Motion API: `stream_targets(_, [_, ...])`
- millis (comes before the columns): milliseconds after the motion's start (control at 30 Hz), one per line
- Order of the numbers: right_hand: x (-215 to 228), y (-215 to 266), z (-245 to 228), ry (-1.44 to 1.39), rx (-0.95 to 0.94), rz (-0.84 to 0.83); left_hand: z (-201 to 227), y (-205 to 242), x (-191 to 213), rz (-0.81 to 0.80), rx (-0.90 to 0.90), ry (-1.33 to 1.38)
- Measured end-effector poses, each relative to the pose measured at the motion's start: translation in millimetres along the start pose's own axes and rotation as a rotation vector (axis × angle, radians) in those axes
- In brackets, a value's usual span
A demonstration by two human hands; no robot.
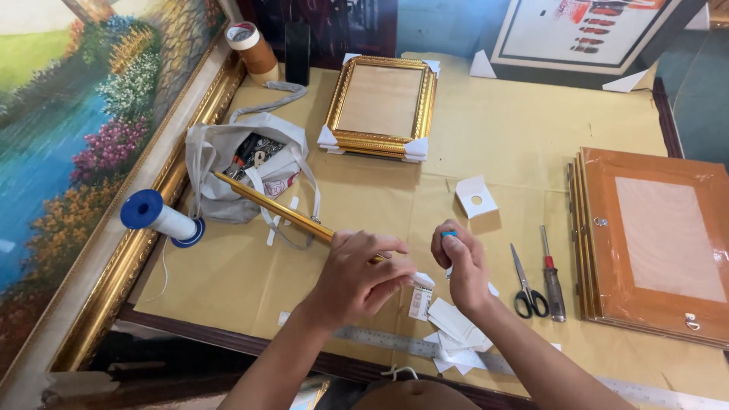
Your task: Applying protective corner pieces and tape to various picture frames and frame moldings on a workshop table.
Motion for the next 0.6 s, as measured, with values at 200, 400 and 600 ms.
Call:
stream_targets(200, [-7, 3, -30, 0.105, 0.213, -0.043, 2, 2, 2, -0.012, 0.031, 0.028])
stream_targets(400, [-10, 4, -24, 0.334, 0.545, -0.156, 2, 3, 2, -0.020, 0.053, 0.070])
stream_targets(600, [-20, -2, -39, 0.385, 0.616, -0.167, -2, 4, 0, -0.002, 0.074, 0.118])
Point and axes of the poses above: each hand's wrist, its own y-axis away from the middle knuckle, its own x-axis out of the back of the hand, z = x × y, the point moved 4 cm from there along -y, towards the middle knuckle, and after that the axes turned 2 degrees about z, right-handed, at the moved point
